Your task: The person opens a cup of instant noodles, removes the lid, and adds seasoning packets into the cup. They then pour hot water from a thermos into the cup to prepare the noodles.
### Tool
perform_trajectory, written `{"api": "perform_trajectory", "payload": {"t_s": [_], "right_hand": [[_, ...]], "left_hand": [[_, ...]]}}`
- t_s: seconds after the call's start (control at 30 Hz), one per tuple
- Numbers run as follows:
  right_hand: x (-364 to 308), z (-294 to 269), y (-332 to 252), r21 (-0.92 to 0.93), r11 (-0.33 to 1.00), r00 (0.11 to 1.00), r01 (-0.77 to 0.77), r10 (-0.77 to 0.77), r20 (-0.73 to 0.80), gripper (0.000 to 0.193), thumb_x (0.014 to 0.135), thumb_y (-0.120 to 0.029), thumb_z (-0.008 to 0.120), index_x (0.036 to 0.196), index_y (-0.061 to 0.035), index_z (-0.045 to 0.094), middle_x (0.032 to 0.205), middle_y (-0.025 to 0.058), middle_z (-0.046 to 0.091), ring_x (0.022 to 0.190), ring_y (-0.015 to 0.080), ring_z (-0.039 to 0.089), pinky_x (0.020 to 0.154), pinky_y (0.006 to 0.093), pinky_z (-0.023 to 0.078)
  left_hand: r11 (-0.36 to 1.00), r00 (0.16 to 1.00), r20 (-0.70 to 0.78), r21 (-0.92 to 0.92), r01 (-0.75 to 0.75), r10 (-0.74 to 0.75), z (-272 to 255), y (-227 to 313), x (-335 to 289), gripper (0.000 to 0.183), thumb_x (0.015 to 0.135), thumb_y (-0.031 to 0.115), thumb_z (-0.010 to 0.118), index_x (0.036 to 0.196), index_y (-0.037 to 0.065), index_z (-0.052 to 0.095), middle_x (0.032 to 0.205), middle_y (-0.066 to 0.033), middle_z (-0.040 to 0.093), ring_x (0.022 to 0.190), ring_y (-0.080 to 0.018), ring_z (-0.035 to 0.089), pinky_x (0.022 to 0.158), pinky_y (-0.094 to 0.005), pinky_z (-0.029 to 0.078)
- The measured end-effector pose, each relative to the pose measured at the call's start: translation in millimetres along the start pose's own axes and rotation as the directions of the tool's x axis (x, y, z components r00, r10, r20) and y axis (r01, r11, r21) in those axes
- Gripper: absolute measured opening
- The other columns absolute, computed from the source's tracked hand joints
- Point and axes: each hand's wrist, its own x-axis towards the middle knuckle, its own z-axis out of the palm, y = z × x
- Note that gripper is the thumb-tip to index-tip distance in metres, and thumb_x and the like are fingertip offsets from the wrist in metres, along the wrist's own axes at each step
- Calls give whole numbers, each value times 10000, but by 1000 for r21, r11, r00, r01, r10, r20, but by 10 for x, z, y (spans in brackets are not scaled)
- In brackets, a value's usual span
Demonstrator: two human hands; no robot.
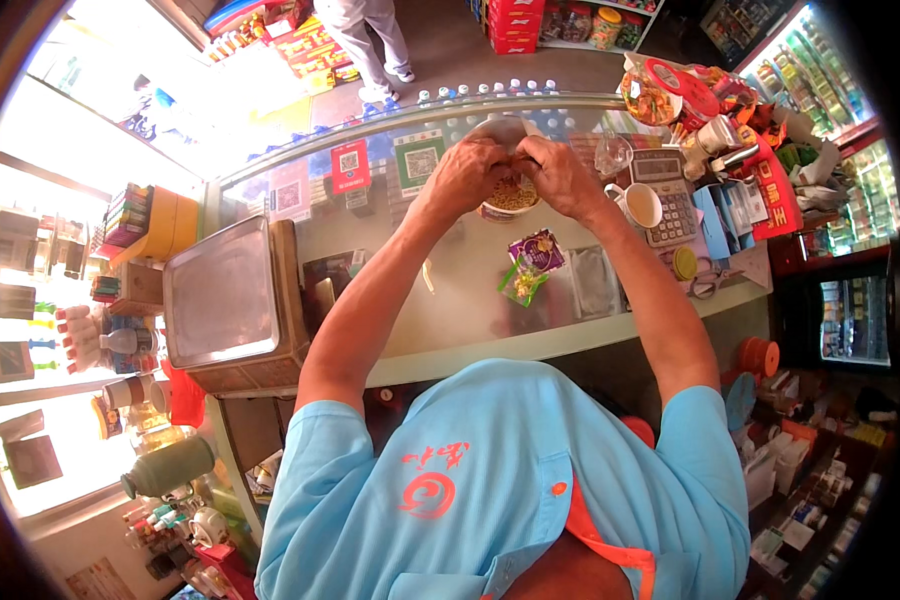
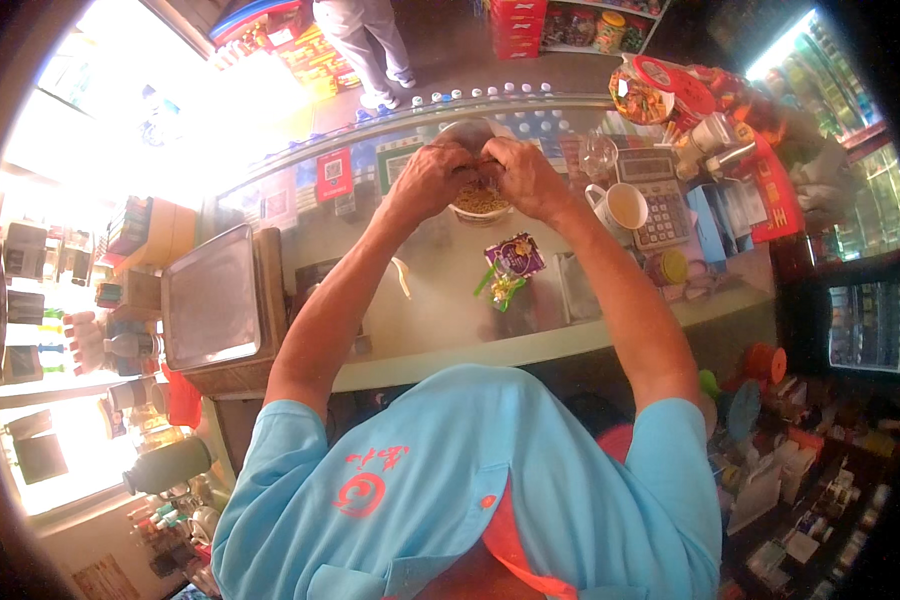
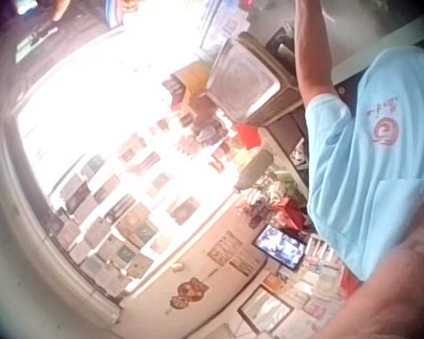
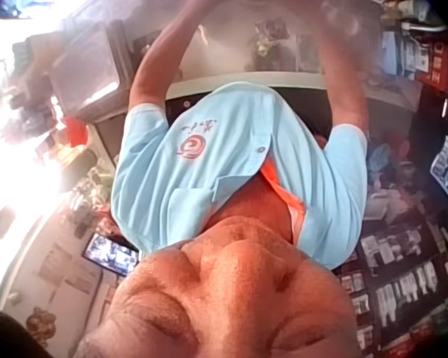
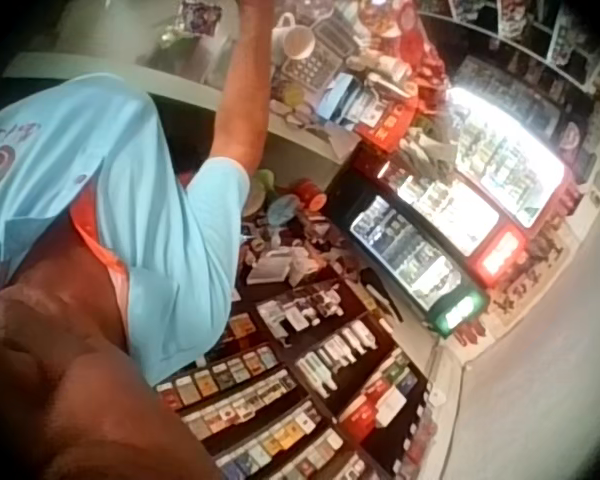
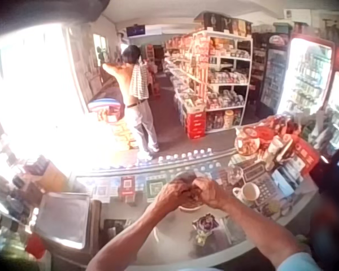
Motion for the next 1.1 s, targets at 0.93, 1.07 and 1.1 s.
{"api": "perform_trajectory", "payload": {"t_s": [0.93,1.07,1.1], "right_hand": [[21,-48,-37,123,988,993,-89,79,90,156,840,-7,631,971,32,556,907,231,672,887,401,672,755,439,517],[30,0,-27,111,990,995,-84,77,62,154,833,-7,640,957,29,557,873,239,674,867,397,684,732,443,516],[26,13,-26,94,992,996,-79,75,48,153,831,-9,645,952,27,558,865,241,673,862,394,687,727,443,516]], "left_hand": [[999,999,-13,9,37,-36,66,-53,11,154,817,155,707,890,20,724,903,-180,679,918,-382,637,844,-462,505],[998,998,-34,14,59,-58,58,-12,9,154,815,150,703,894,19,721,901,-193,669,915,-393,636,829,-472,504],[998,997,-43,3,65,-65,49,22,11,153,814,149,703,894,19,721,901,-197,669,916,-394,636,825,-475,504]]}}
